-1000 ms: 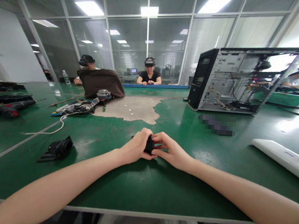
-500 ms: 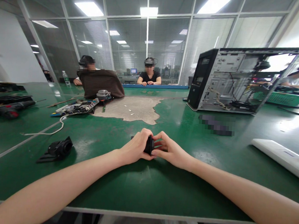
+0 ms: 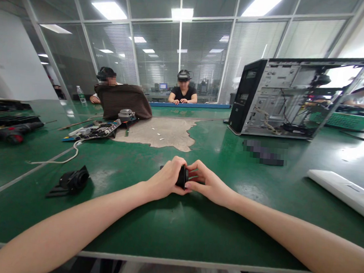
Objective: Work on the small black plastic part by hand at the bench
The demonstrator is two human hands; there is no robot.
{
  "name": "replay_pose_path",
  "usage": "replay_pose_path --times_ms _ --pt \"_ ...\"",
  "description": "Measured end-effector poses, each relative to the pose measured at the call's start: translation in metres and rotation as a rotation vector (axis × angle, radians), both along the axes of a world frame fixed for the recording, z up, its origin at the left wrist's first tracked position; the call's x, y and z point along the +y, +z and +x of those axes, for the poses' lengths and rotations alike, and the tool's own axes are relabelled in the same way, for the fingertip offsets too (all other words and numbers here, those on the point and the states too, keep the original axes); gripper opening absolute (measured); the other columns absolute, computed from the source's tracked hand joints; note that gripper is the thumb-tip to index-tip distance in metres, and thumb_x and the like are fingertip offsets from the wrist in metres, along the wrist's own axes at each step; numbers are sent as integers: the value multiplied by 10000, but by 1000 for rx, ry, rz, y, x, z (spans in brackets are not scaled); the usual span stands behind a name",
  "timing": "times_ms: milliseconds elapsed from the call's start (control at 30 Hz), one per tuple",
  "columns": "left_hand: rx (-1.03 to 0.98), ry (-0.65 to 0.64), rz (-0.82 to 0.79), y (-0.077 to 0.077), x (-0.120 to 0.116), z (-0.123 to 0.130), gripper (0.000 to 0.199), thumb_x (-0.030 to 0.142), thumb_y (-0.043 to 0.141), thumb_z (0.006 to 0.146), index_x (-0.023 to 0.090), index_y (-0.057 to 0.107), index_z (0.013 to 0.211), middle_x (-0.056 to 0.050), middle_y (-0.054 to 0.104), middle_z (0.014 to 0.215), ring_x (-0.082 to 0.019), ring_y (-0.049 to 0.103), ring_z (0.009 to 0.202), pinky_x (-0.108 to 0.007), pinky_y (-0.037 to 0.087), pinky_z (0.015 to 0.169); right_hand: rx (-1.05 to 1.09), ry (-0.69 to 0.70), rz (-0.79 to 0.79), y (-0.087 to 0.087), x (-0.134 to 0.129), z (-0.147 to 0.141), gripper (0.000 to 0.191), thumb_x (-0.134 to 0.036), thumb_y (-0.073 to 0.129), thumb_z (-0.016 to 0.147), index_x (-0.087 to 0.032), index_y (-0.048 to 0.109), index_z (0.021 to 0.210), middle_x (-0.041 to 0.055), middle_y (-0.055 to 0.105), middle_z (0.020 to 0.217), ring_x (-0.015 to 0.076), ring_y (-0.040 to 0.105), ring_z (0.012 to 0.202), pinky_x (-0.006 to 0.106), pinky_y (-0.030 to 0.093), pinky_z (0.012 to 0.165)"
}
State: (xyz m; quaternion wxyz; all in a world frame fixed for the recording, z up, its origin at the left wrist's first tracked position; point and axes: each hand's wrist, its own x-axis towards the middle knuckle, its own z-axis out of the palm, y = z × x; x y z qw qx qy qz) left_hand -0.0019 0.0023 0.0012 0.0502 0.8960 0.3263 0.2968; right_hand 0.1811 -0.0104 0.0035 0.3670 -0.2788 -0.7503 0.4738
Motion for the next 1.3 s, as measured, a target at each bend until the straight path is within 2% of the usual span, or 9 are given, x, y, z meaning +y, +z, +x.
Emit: replay_pose_path --times_ms 100,233,300,433,633,800,967,1167,1300 --pt "18 8 -2 0 0 0 605 303 695 627 196 289 1062 -70 415 1021 -238 482 904 -393 427 778 9 34 -1 0 -1 1 337 -227 664 721 -211 411 943 5 575 881 169 595 851 340 483 753" --pt "2 0 12 0 0 0 588 335 686 638 190 295 1052 -75 418 1017 -242 485 906 -392 430 771 47 4 10 1 0 -2 191 -281 585 791 -204 440 888 7 555 877 159 591 838 314 483 720" --pt "-2 -2 11 0 0 0 581 343 686 639 190 301 1046 -73 422 1011 -239 487 898 -388 432 764 43 -18 24 0 1 -3 179 -286 572 800 -204 446 897 9 549 889 158 591 844 310 483 721" --pt "-4 -3 -1 1 -1 0 572 337 681 645 191 306 1052 -69 427 1006 -233 489 889 -385 434 761 37 5 10 -2 4 -2 269 -260 595 782 -205 431 987 28 550 953 163 588 876 324 482 753" --pt "15 0 4 1 -2 -1 588 300 696 633 197 298 1054 -65 422 1011 -232 483 898 -389 430 778 20 94 -10 -3 4 2 343 -230 642 747 -216 406 996 4 555 906 154 581 857 310 473 743" --pt "-4 -9 24 0 0 0 574 345 684 647 194 301 1045 -66 424 1000 -232 486 886 -388 431 769 57 33 4 1 4 -1 186 -307 550 817 -200 449 929 0 515 881 137 580 802 291 470 706" --pt "-6 -2 16 -1 1 0 578 360 681 644 186 306 1048 -69 423 991 -230 486 866 -381 435 748 48 1 -7 0 5 -2 275 -299 594 782 -205 436 987 36 521 991 161 583 886 328 477 770" --pt "8 7 -4 1 -1 0 565 304 687 631 195 313 1039 -60 422 1000 -227 483 880 -382 426 765 1 22 -1 1 -2 1 332 -234 657 723 -214 412 946 5 563 888 160 591 836 332 489 737" --pt "-7 1 -3 1 -1 0 562 316 682 633 196 316 1042 -62 424 1000 -232 490 889 -384 427 765 37 29 2 4 -3 0 232 -280 607 772 -208 430 905 12 543 905 163 582 872 316 485 735"
